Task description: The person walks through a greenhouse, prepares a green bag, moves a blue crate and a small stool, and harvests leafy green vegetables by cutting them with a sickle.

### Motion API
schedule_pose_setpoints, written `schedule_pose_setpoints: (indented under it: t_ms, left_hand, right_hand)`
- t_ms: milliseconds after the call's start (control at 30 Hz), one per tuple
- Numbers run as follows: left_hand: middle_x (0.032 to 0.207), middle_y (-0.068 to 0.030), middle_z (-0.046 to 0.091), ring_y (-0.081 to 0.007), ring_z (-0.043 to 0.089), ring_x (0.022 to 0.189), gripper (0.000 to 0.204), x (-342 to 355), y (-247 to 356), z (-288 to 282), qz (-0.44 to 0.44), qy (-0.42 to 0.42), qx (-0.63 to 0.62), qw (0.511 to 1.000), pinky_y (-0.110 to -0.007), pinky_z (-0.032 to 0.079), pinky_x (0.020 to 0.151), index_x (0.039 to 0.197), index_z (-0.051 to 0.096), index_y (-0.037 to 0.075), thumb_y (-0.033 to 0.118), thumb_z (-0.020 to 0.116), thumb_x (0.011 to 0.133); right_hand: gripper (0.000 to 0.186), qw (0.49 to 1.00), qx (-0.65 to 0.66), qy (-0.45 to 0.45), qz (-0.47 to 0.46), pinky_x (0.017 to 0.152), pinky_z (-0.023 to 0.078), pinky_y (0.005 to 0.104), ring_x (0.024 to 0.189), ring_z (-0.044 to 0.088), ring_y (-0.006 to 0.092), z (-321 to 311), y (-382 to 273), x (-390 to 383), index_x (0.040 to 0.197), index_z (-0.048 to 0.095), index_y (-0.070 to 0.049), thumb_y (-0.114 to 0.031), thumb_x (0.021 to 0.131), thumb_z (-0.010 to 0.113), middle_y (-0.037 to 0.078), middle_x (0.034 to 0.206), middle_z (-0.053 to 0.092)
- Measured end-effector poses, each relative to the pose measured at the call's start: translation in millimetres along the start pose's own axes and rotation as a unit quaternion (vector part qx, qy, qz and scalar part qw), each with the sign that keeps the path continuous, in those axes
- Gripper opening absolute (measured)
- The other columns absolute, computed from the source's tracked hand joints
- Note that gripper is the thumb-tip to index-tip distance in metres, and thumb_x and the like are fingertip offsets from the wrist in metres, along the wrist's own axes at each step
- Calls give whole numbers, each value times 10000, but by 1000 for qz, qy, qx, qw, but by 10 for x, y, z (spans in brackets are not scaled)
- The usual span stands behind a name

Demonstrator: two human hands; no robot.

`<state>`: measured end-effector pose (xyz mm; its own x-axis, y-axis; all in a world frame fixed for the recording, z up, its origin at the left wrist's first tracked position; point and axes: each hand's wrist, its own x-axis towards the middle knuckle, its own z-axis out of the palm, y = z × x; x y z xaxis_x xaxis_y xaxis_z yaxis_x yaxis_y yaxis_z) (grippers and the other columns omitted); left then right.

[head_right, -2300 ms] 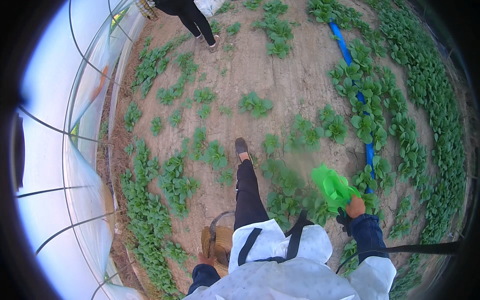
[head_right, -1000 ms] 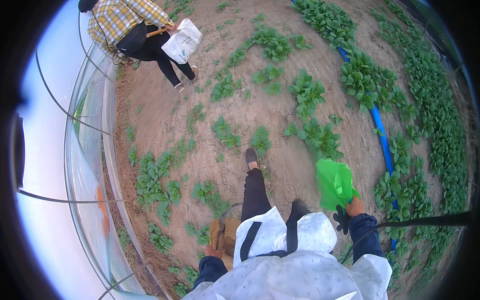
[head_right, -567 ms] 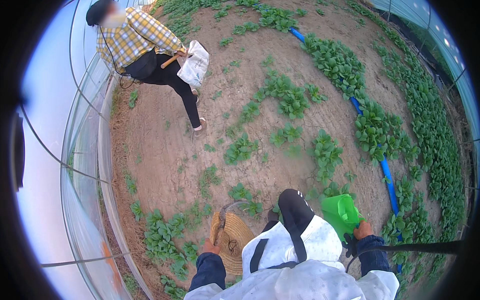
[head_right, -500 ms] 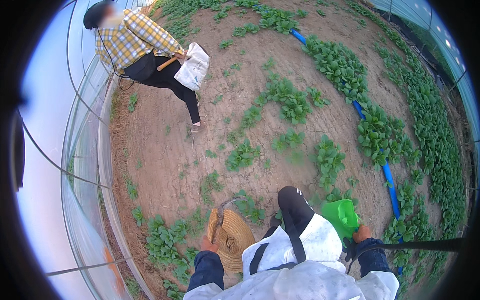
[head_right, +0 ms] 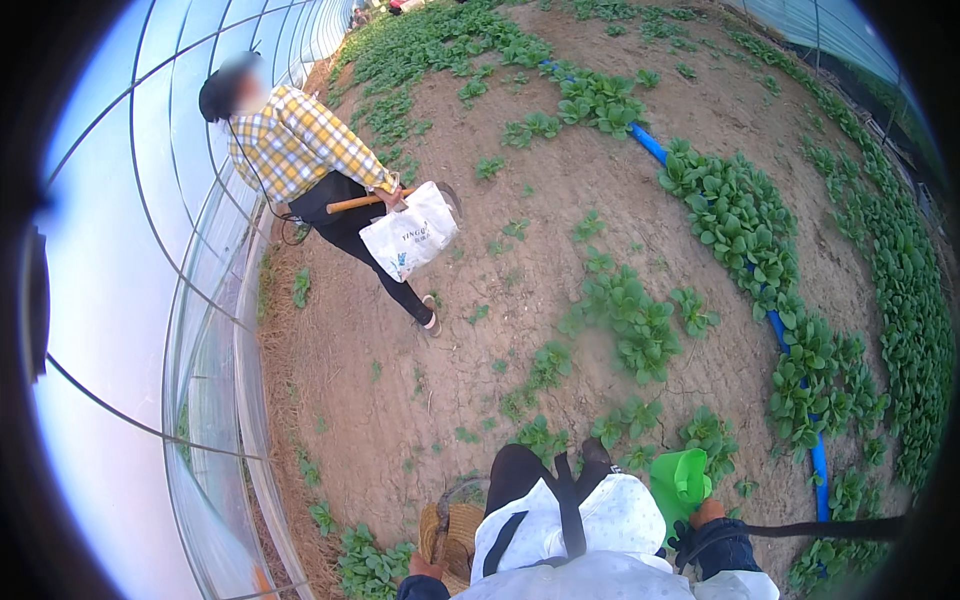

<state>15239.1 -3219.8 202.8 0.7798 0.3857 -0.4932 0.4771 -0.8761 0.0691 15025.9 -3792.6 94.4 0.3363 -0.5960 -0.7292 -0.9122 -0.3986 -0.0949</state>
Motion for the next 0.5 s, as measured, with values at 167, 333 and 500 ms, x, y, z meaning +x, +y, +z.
schedule_pose_setpoints:
  t_ms: [167, 333, 500]
  left_hand:
    - [875, -236, 647, -393, 635, 849, 571, 579, 866, -240, 13, 25, 14, 999, -442, 501, 758, 972, 580, -41, 246, 839, 551]
    - [866, -226, 652, -376, 646, 830, 530, 1740, 1794, -258, 35, -33, 9, 999, -428, 511, 739, 928, 588, -26, 287, 829, 574]
    - [855, -232, 645, -391, 637, 850, 523, 2992, 2987, -472, 53, -83, 59, 993, -446, 508, 753, 932, 575, -15, 277, 821, 574]
  right_hand:
    - [323, 992, 74, 81, -57, 781, 500, 483, 873, 606, 435, -647, -952, 763, 915, 611, 46, -166, 671, 628, 302, 909, 615]
    - [286, 976, 81, 184, -87, 734, 501, 492, 828, 603, 437, -1274, -1770, 1540, 904, 597, 20, -152, 678, 633, 276, 867, 619]
    - [310, 987, 56, 153, -10, 750, 494, 488, 855, 599, 434, -2006, -2899, 2150, 951, 606, 11, -154, 688, 616, 271, 901, 622]
